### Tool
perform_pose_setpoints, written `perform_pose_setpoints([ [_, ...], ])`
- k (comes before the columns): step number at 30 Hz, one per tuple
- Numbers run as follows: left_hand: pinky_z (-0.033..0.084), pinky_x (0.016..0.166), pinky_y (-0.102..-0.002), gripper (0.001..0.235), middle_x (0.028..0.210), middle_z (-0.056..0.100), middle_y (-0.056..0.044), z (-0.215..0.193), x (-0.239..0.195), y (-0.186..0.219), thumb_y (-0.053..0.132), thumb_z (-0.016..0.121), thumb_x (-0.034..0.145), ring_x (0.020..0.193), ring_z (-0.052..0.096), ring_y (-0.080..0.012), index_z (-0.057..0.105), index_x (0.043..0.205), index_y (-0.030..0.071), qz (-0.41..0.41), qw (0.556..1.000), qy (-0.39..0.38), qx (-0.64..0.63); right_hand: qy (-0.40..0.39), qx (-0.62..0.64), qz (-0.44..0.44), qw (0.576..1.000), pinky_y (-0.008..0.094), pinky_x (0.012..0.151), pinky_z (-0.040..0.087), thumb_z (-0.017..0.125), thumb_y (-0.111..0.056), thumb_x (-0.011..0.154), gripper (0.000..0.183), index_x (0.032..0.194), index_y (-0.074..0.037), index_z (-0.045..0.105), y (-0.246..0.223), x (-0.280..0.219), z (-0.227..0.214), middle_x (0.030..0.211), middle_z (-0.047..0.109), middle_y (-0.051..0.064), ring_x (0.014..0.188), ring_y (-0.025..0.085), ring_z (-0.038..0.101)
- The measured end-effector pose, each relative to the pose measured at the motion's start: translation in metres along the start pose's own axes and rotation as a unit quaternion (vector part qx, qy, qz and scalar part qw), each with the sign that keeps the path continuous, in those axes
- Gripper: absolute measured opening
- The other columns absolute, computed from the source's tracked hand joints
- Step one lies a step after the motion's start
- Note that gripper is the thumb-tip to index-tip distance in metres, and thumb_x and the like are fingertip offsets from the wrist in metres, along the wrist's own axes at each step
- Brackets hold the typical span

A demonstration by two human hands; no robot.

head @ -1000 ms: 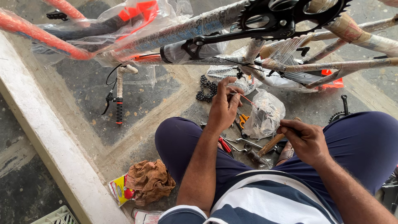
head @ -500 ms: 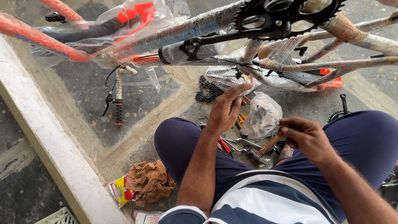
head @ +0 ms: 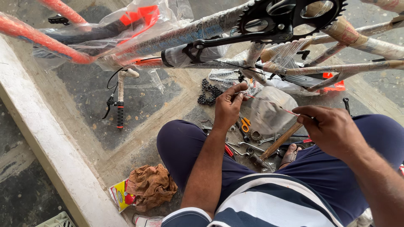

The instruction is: The person sits on the floor and assembles a bicycle chain onto the crankset of a partially wrapped bicycle frame. They use a pair of pliers to manipulate the chain and a wrench to tighten the crankset bolts.

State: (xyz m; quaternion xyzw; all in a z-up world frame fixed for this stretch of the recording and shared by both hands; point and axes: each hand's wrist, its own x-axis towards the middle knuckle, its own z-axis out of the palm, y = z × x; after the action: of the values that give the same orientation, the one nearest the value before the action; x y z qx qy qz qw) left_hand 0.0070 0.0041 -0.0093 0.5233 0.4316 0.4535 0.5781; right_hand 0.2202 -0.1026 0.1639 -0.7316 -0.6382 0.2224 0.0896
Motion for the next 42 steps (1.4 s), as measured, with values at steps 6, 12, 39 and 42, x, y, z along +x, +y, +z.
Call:
perform_pose_setpoints([
  [6, 0.063, 0.092, -0.03, 0.038, 0.122, 0.074, -0.012, 0.002, 0.007, -0.022, 0.019, 0.057, 0.1, 0.107, 0.074, -0.0196, 0.069, 0.133, 0.005, -0.006, 0.993, 0.001, -0.116, 0.015, -0.071, -0.021, 0.997, 0.045, 0.073, 0.06, 0.063, -0.024, 0.097, 0.026, 0.117, -0.016, 0.077, -0.002, 0.002, -0.01, 0.09, 0.077, 0.013, 0.077, 0.032, 0.073],
  [12, 0.06, 0.094, -0.046, 0.088, 0.138, 0.053, -0.025, 0.005, -0.003, 0.0, 0.043, 0.077, 0.082, 0.121, 0.06, -0.0358, 0.036, 0.152, 0.008, -0.022, 0.993, -0.08, -0.086, 0.06, -0.061, -0.078, 0.993, 0.043, 0.077, 0.06, 0.061, -0.019, 0.097, 0.024, 0.114, -0.015, 0.077, -0.002, 0.001, -0.008, 0.095, 0.077, 0.011, 0.081, 0.031, 0.074],
  [39, 0.059, 0.091, -0.042, 0.054, 0.125, 0.064, -0.012, -0.016, 0.027, -0.055, 0.042, 0.072, 0.095, 0.111, 0.064, -0.0226, 0.056, 0.136, 0.01, 0.064, 0.954, 0.222, 0.193, -0.067, 0.183, 0.182, 0.964, 0.037, 0.06, 0.049, 0.067, -0.019, 0.099, 0.025, 0.117, -0.003, 0.075, 0.127, -0.031, 0.021, 0.085, 0.069, 0.016, 0.066, 0.021, 0.059],
  [42, 0.058, 0.092, -0.043, 0.058, 0.126, 0.064, -0.013, -0.002, 0.014, -0.055, 0.043, 0.075, 0.093, 0.113, 0.064, -0.0246, 0.056, 0.135, 0.009, 0.053, 0.962, 0.203, 0.176, -0.058, -0.096, 0.072, 0.991, 0.044, 0.083, 0.056, 0.064, -0.029, 0.103, 0.026, 0.122, -0.013, 0.073, 0.129, 0.008, 0.054, 0.101, 0.076, 0.013, 0.092, 0.032, 0.072],
])
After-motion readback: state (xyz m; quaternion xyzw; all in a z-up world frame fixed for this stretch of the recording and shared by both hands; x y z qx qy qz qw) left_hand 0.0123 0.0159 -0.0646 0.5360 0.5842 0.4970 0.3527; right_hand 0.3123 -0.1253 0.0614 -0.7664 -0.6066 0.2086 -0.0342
